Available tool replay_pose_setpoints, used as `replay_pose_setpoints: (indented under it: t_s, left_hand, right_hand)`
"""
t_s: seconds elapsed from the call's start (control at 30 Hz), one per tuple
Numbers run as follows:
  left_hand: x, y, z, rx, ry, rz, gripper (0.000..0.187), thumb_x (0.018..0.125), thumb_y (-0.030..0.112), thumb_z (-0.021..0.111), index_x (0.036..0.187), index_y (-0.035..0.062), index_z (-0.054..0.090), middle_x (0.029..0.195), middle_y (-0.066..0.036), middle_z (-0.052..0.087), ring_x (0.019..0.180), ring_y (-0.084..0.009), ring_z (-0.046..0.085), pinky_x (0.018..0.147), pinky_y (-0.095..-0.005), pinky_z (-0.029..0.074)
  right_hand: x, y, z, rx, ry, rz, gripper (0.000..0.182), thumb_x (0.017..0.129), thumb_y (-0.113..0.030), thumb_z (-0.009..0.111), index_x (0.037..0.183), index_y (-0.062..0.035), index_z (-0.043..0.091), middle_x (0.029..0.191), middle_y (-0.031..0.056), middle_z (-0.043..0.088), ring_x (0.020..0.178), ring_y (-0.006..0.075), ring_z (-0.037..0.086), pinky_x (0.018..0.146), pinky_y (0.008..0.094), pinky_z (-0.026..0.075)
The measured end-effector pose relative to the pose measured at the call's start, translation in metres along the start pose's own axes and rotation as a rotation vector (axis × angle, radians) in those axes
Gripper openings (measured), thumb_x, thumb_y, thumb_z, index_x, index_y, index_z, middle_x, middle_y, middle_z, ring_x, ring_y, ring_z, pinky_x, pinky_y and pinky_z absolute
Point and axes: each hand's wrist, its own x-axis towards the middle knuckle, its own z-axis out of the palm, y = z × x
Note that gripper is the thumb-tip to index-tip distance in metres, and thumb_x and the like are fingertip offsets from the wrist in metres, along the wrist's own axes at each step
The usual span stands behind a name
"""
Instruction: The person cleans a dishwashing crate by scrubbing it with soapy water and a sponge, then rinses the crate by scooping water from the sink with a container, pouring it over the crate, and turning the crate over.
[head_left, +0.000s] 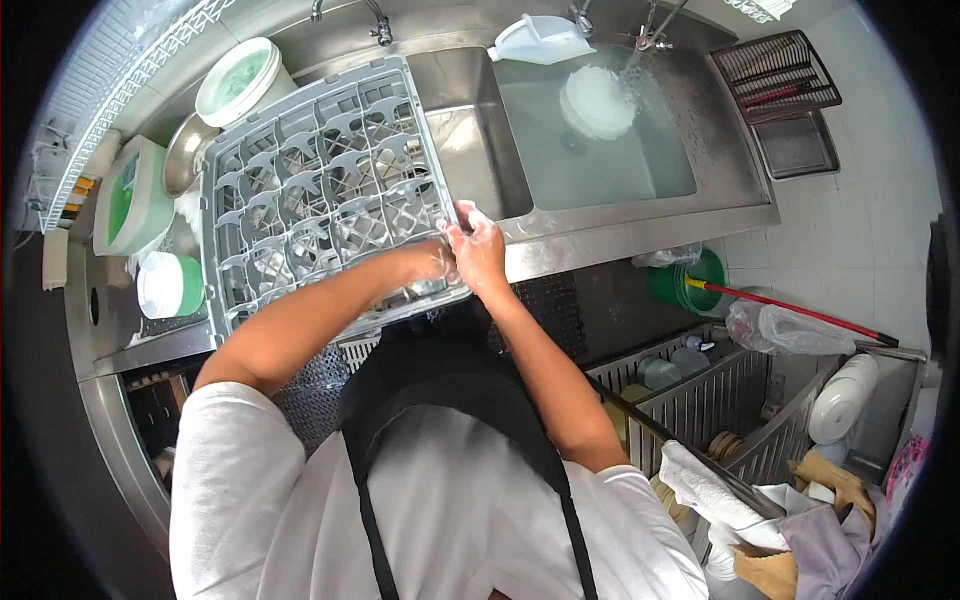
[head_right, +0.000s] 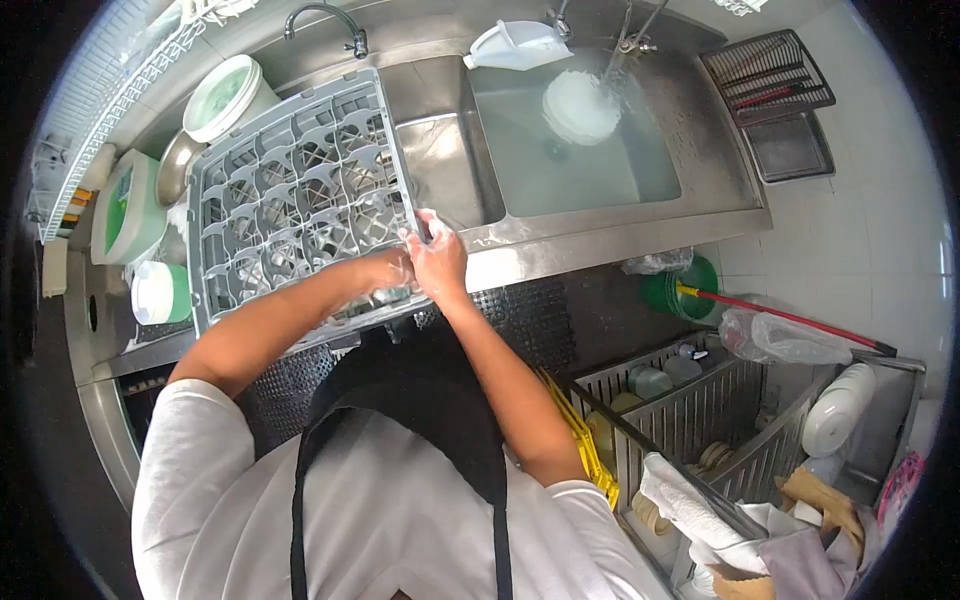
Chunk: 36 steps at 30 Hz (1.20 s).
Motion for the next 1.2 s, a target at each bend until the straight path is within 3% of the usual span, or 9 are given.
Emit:
replay_pose_setpoints:
  t_s: [0.13,0.17,0.27,0.57,0.6,0.63,0.8,1.03,1.2]
  left_hand:
    - [-0.012,0.015,0.007,0.424,0.172,0.137,0.023,0.074,0.019,0.069,0.091,0.0056,0.075,0.1,-0.02,0.073,0.092,-0.0364,0.07,0.077,-0.0483,0.053]
    - [-0.027,0.048,0.018,0.565,0.18,-0.106,0.024,0.076,0.022,0.068,0.092,0.0058,0.075,0.099,-0.02,0.073,0.092,-0.0376,0.071,0.078,-0.0493,0.054]
    - [-0.005,0.013,0.029,0.566,0.327,-0.085,0.026,0.077,0.023,0.067,0.094,0.0054,0.075,0.096,-0.02,0.074,0.094,-0.0361,0.072,0.078,-0.0485,0.055]
    - [0.001,-0.013,0.011,0.318,0.021,0.347,0.031,0.073,0.019,0.071,0.099,0.0022,0.074,0.1,-0.02,0.073,0.089,-0.0365,0.071,0.081,-0.0451,0.053]
    - [0.0,-0.01,0.013,0.412,0.073,0.237,0.031,0.073,0.019,0.071,0.099,0.0026,0.074,0.101,-0.02,0.073,0.091,-0.0367,0.071,0.082,-0.0456,0.054]
    - [0.0,-0.006,0.019,0.505,0.123,0.124,0.031,0.073,0.02,0.071,0.1,0.0031,0.074,0.102,-0.02,0.073,0.093,-0.037,0.071,0.082,-0.0461,0.054]
    - [-0.009,0.0,0.039,0.411,0.417,-0.163,0.032,0.074,0.025,0.069,0.098,0.0045,0.075,0.101,-0.023,0.072,0.095,-0.0383,0.071,0.082,-0.048,0.054]
    - [-0.009,-0.009,0.013,0.657,0.031,0.359,0.028,0.075,0.025,0.069,0.084,-0.0007,0.074,0.088,-0.024,0.072,0.087,-0.0389,0.07,0.075,-0.0476,0.054]
    - [-0.035,0.023,0.023,0.961,-0.065,0.057,0.025,0.08,0.026,0.07,0.093,0.0055,0.076,0.095,-0.02,0.073,0.089,-0.0344,0.071,0.077,-0.0487,0.055]
  right_hand:
    - [-0.005,0.002,0.001,0.058,-0.008,0.03,0.034,0.09,-0.018,0.071,0.116,0.003,0.066,0.093,0.0075,0.073,0.083,0.0126,0.065,0.077,0.0295,0.051]
    - [-0.004,0.002,0.002,0.06,0.007,0.01,0.035,0.089,-0.021,0.071,0.116,0.0006,0.067,0.09,0.0094,0.073,0.082,0.0173,0.066,0.077,0.0325,0.051]
    - [-0.004,0.01,0.006,0.055,0.049,-0.03,0.037,0.087,-0.029,0.071,0.116,-0.0066,0.069,0.083,0.0151,0.071,0.078,0.0314,0.067,0.075,0.0417,0.05]
    - [-0.008,0.012,0.008,0.058,0.025,-0.047,0.037,0.086,-0.024,0.071,0.116,-0.004,0.068,0.083,0.0149,0.071,0.078,0.0298,0.066,0.077,0.0393,0.05]
    - [-0.012,0.006,0.007,0.055,0.031,-0.055,0.037,0.086,-0.024,0.071,0.116,-0.0038,0.068,0.083,0.0145,0.071,0.077,0.0295,0.066,0.077,0.0392,0.05]
    - [-0.015,-0.003,0.001,0.06,-0.003,0.031,0.026,0.088,-0.013,0.068,0.11,0.0013,0.067,0.094,0.0077,0.072,0.086,0.0139,0.064,0.081,0.0303,0.05]
    - [-0.014,-0.008,0.001,0.112,-0.008,0.055,0.026,0.088,-0.012,0.068,0.111,0.0011,0.067,0.096,0.0075,0.073,0.087,0.0131,0.064,0.081,0.0298,0.05]
    - [-0.019,0.011,0.008,0.041,0.024,-0.043,0.024,0.089,-0.01,0.068,0.109,0.0021,0.066,0.09,0.0051,0.07,0.079,0.0111,0.061,0.073,0.0278,0.049]
    - [-0.024,0.003,0.004,0.125,-0.003,0.031,0.03,0.088,-0.015,0.069,0.113,0.0004,0.066,0.09,0.0098,0.071,0.083,0.0185,0.064,0.076,0.0322,0.05]
